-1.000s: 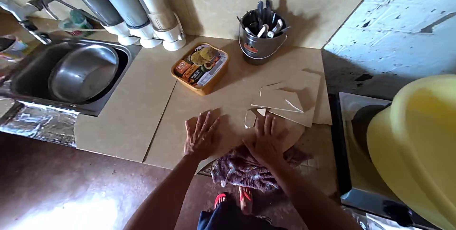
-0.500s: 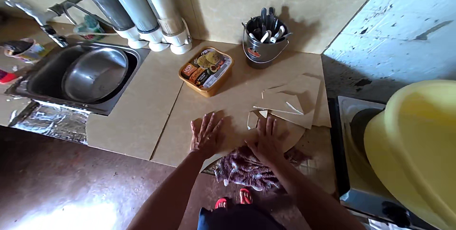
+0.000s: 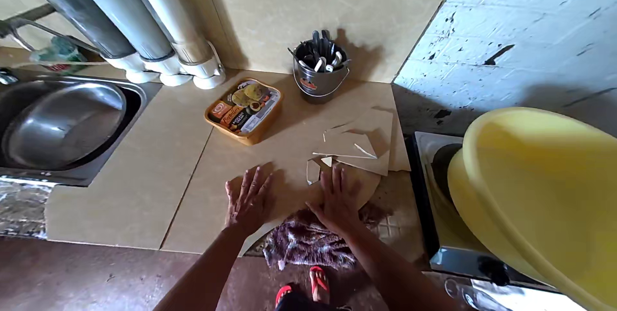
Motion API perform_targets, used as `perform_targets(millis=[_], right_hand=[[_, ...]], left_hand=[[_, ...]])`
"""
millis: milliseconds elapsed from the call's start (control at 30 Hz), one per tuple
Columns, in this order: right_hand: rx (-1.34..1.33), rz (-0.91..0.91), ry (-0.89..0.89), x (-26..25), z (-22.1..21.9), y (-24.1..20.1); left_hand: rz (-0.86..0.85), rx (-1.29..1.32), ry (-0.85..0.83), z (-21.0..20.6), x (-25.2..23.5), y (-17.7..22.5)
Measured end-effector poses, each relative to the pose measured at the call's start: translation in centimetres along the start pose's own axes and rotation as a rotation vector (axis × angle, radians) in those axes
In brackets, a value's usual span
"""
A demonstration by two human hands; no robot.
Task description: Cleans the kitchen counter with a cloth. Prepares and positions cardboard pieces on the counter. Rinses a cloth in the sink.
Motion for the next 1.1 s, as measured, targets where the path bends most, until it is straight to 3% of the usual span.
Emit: perform_targets(millis=[100,267,433,533,667,833,900,1000,1100], right_hand=[[0.011,-0.031,-0.029,-0.9,0.0,0.1],[-0.005,-0.001,0.016,-0.1,0.4,-0.2],[0.022,-0.027,-0.038,-0.7,0.3,-0.2],[0.006,-0.018,-0.034,-0.1,0.2,-0.6],[0.000,-0.031,-0.020,-0.3,0.3,-0.2],[-0.095,-0.016,-0.108,0.0,0.2,-0.1],[-0.243,-0.045,-0.020,2.6,0.9,0.9],[-0.209,-0.149,0.325,8.8,1.7,3.4],[-0.219,-0.129,0.407,12.1,1.5,4.0]], left_hand=[[0.003,-0.003,0.060,0.1,-0.6,0.1],[0.044,-0.006,-0.094,0.4,-0.1,0.3],[-0.004,0.018,0.135,0.3,0.0,0.7],[0.018,0.001,0.057,0.3,0.7,0.6],[-0.012,0.019,0.150,0.4,0.3,0.8],[0.017,-0.011,0.073,-0.1,0.4,0.5],[-0.002,-0.009,0.128,-0.1,0.5,0.4],[0.025,-0.001,0.093,0.0,0.1,0.7],[0.050,-0.005,0.043,-0.4,0.2,0.5]])
Point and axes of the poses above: each hand's wrist, its own x-axis away from the middle knuckle, its own z-axis out of the back of the hand, y = z × x, the point moved 9 cm from there along -x, towards the middle knuckle, and after that the axes turned 11 degrees about z, right-handed, at the moved point
